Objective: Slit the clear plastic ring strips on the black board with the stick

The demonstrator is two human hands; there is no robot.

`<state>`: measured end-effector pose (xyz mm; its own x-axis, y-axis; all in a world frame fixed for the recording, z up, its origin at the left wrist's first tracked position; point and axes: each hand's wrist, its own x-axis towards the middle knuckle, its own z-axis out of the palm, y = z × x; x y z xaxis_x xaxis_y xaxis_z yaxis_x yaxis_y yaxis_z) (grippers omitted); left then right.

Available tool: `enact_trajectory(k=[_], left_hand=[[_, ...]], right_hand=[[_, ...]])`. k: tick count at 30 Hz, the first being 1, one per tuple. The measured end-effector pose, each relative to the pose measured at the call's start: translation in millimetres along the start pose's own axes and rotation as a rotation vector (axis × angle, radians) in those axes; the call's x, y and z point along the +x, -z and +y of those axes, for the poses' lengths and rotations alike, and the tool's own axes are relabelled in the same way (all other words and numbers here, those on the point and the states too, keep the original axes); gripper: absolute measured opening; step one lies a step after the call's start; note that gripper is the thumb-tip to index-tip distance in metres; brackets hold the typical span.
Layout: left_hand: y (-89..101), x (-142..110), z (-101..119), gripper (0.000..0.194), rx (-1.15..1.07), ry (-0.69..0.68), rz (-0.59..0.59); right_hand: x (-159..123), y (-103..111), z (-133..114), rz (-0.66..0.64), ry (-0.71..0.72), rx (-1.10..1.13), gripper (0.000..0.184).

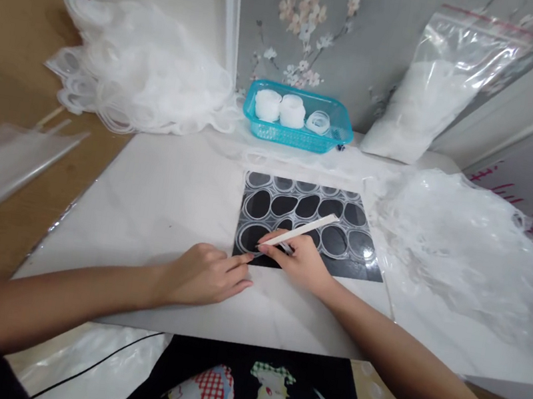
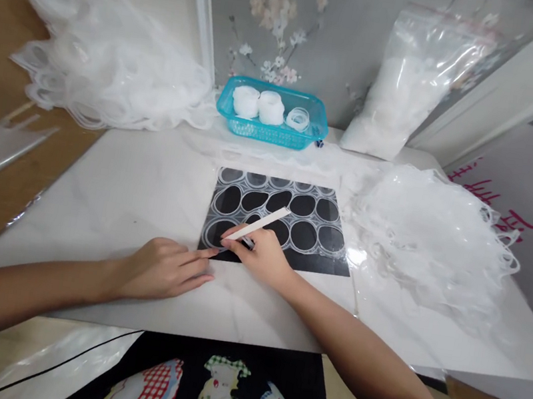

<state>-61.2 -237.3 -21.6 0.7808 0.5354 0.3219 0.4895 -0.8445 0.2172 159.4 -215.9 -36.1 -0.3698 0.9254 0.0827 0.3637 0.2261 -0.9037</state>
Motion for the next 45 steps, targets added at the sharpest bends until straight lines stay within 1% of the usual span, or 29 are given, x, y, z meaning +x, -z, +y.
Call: enact_trajectory(k=[2, 4, 10, 13, 15, 17, 21, 23, 24, 25, 26, 27, 28, 29, 30, 31, 32, 33, 34, 35, 36, 37, 39, 40, 41, 42, 43, 45], left_hand=[[-1.8, -1, 0, 0.026, 0.166, -0.1, 0.038], [-2.9, -2, -1, 0.026, 0.251, -0.148, 0.064], [-2.7, -2, -1, 0.027, 0.273, -0.14, 0.063], [-2.1, -2, 1, 0.028, 0.245, -0.114, 0.043], [-2.1, -2, 2, 0.029, 0.218, -0.076, 0.018], [-2.5, -2, 4, 0.029, 0.192, -0.034, -0.009], [-4.0, -3, 7, 0.028, 0.11, 0.048, -0.069], [-3.9, -3, 8, 0.029, 0.053, 0.1, -0.094], [-3.6, -3, 8, 0.029, 0.023, 0.13, -0.109], [-3.0, -2, 9, 0.028, -0.012, 0.157, -0.129], [-2.4, -3, 9, 0.028, -0.05, 0.186, -0.149], [-1.8, -3, 9, 0.027, -0.09, 0.213, -0.166], [-1.3, -4, 9, 0.027, -0.132, 0.236, -0.179], [-1.0, -5, 10, 0.027, -0.177, 0.252, -0.183], [-0.6, -6, 9, 0.027, -0.225, 0.264, -0.178], [-0.1, -8, 9, 0.028, -0.28, 0.275, -0.176], [1.0, -8, 8, 0.028, -0.339, 0.287, -0.17], [3.0, -7, 7, 0.029, -0.404, 0.31, -0.164], [6.4, -5, 6, 0.029, -0.474, 0.356, -0.147], [11.3, 0, 6, 0.031, -0.564, 0.429, -0.111], [18.1, 7, 6, 0.034, -0.683, 0.52, -0.051], [26.5, 16, 6, 0.039, -0.833, 0.619, 0.034], [46.7, 39, 11, 0.046, -1.228, 0.803, 0.206], [57.4, 51, 16, 0.049, -1.447, 0.871, 0.254], [67.6, 63, 21, 0.052, -1.654, 0.928, 0.261], [76.6, 75, 27, 0.056, -1.823, 0.963, 0.257], [84.1, 86, 34, 0.057, -1.946, 0.976, 0.278], [94.0, 106, 47, 0.054, -2.062, 0.961, 0.407]], right_hand=[[0, 0, 0, 0.0, 0.014, 0.008, 0.01], [0, 0, 0, 0.002, 0.026, 0.015, 0.009], [0, 0, 1, -0.004, 0.037, -0.03, 0.007], [1, 0, 3, -0.003, 0.08, -0.067, 0.007], [0, 0, 5, -0.004, 0.162, -0.107, 0.009], [-3, -1, 7, -0.01, 0.288, -0.177, 0.013], [-17, -6, 9, -0.05, 0.529, -0.394, 0.021], [-17, -5, 10, -0.094, 0.594, -0.526, 0.02], [-12, -2, 10, -0.095, 0.602, -0.583, 0.02], [-2, 3, 10, -0.052, 0.585, -0.619, 0.02], [11, 10, 10, 0.041, 0.539, -0.625, 0.02], [28, 19, 10, 0.177, 0.483, -0.598, 0.021], [46, 30, 7, 0.361, 0.397, -0.527, 0.022], [65, 42, 4, 0.53, 0.323, -0.405, 0.022], [80, 53, -2, 0.681, 0.298, -0.253, 0.021], [92, 63, -10, 0.747, 0.301, -0.117, 0.018], [98, 70, -19, 0.747, 0.308, -0.003, 0.014], [99, 75, -30, 0.702, 0.311, 0.091, 0.011], [94, 76, -42, 0.619, 0.307, 0.156, 0.01], [86, 74, -55, 0.526, 0.285, 0.199, 0.01], [76, 71, -67, 0.453, 0.269, 0.229, 0.01], [65, 67, -78, 0.406, 0.274, 0.238, 0.01], [44, 60, -98, 0.379, 0.312, 0.189, 0.009], [35, 58, -106, 0.384, 0.347, 0.143, 0.009], [28, 56, -113, 0.392, 0.392, 0.09, 0.009], [23, 56, -118, 0.392, 0.445, 0.033, 0.01], [19, 57, -122, 0.378, 0.504, -0.024, 0.013], [12, 60, -126, 0.327, 0.623, -0.118, 0.022]])
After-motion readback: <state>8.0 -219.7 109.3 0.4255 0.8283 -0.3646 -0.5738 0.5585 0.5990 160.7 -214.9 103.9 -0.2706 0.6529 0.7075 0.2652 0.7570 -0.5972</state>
